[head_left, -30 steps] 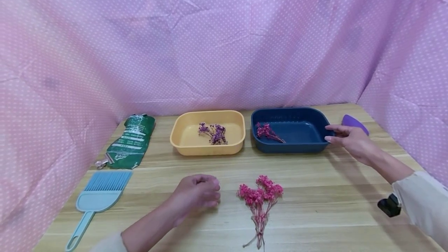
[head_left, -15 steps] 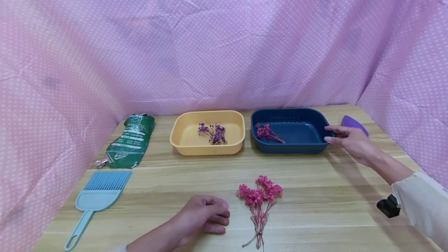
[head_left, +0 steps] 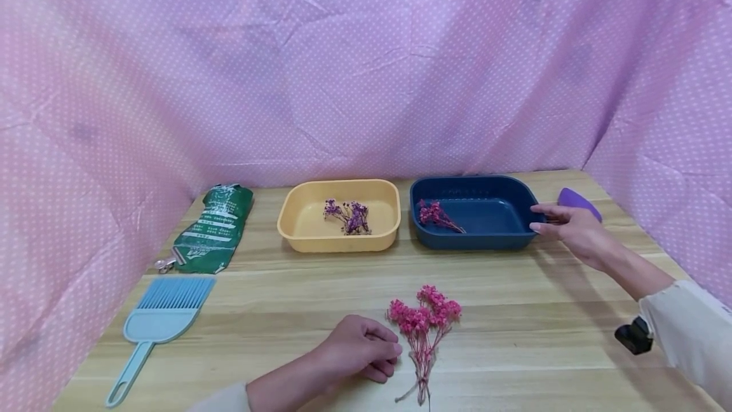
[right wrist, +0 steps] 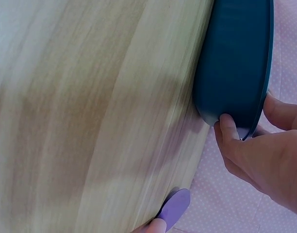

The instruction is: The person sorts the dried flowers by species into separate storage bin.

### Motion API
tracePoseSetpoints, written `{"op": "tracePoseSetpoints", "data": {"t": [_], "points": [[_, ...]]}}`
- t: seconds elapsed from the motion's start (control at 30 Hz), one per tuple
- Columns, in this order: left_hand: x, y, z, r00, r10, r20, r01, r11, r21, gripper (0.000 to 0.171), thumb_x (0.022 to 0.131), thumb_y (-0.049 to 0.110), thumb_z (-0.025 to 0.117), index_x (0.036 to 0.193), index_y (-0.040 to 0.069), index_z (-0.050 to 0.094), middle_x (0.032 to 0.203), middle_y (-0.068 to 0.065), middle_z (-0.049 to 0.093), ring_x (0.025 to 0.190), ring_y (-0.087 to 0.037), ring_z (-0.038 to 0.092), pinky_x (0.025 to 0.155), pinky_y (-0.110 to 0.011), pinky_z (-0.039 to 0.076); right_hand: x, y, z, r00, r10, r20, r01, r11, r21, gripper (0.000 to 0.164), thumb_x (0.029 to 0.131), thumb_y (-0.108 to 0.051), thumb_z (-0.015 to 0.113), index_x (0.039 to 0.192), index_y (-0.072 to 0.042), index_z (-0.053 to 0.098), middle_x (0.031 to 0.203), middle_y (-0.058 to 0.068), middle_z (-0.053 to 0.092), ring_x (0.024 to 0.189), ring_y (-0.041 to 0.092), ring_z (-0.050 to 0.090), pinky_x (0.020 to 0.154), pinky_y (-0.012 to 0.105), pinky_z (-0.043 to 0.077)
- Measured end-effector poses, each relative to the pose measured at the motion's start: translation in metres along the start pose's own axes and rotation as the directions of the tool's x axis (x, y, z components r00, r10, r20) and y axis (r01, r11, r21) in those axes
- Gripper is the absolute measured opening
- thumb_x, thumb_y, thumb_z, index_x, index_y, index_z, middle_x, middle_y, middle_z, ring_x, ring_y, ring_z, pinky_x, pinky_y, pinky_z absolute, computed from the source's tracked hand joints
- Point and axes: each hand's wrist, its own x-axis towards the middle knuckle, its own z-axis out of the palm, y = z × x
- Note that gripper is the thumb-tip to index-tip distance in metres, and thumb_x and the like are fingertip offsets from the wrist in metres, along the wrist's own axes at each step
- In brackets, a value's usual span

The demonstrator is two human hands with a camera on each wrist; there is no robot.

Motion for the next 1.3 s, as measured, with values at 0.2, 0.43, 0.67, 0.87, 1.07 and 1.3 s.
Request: {"op": "tracePoseSetpoints", "data": {"t": [0.2,0.43,0.67,0.87,1.07,1.3], "points": [[0.001,0.007,0.015,0.993,0.086,-0.084,-0.063,0.966,0.25,0.026,0.077,0.021,0.081,0.09,0.004,0.066,0.069,-0.005,0.064,0.055,-0.013,0.058,0.051,-0.025,0.053,0.0,-0.001,-0.001,1.0,-0.006,-0.002,0.006,1.0,0.005,0.062,0.095,-0.024,0.062,0.14,0.011,0.038,0.12,0.016,0.055,0.087,-0.008,0.055,0.074,0.009,0.049],[-0.003,0.013,0.03,0.99,0.084,-0.114,-0.011,0.848,0.53,0.049,0.063,0.04,0.089,0.092,0.012,0.062,0.078,-0.003,0.052,0.071,-0.019,0.048,0.055,-0.03,0.04,0.0,-0.003,-0.002,1.0,-0.003,0.001,0.003,1.0,0.025,0.062,0.095,-0.023,0.063,0.14,0.012,0.039,0.108,0.002,0.059,0.086,-0.008,0.055,0.074,0.01,0.05],[-0.003,0.006,0.033,0.978,0.203,-0.053,-0.119,0.745,0.656,0.042,0.064,0.023,0.09,0.092,0.011,0.061,0.078,0.005,0.049,0.067,-0.012,0.046,0.058,-0.025,0.042,0.001,-0.002,-0.003,1.0,0.004,-0.001,-0.004,1.0,0.018,0.062,0.094,-0.024,0.063,0.14,0.011,0.039,0.107,0.0,0.058,0.086,-0.008,0.054,0.073,0.01,0.05],[-0.002,0.005,0.03,0.967,0.253,0.005,-0.196,0.737,0.647,0.029,0.069,0.001,0.08,0.092,0.008,0.063,0.074,0.006,0.048,0.066,-0.007,0.044,0.06,-0.021,0.043,0.001,-0.001,-0.002,1.0,0.018,0.008,-0.018,1.0,0.005,0.063,0.095,-0.026,0.063,0.141,0.009,0.038,0.124,0.02,0.052,0.087,-0.01,0.054,0.074,0.009,0.049],[-0.001,0.009,0.036,0.986,0.164,-0.033,-0.094,0.708,0.7,0.039,0.07,0.033,0.086,0.093,0.011,0.063,0.08,0.006,0.05,0.071,-0.011,0.048,0.064,-0.027,0.048,0.001,0.0,-0.001,1.0,0.013,0.0,-0.013,1.0,-0.011,0.063,0.095,-0.026,0.062,0.141,0.009,0.039,0.127,0.023,0.051,0.087,-0.011,0.052,0.074,0.009,0.049],[0.005,0.011,0.042,0.983,0.137,-0.12,0.001,0.655,0.756,0.067,0.072,0.054,0.078,0.111,0.003,0.06,0.098,-0.002,0.057,0.084,-0.018,0.057,0.076,-0.038,0.054,0.001,0.0,-0.001,1.0,0.0,-0.009,0.0,1.0,0.005,0.062,0.094,-0.025,0.064,0.139,0.011,0.04,0.109,0.0,0.058,0.086,-0.008,0.052,0.073,0.01,0.049]]}}
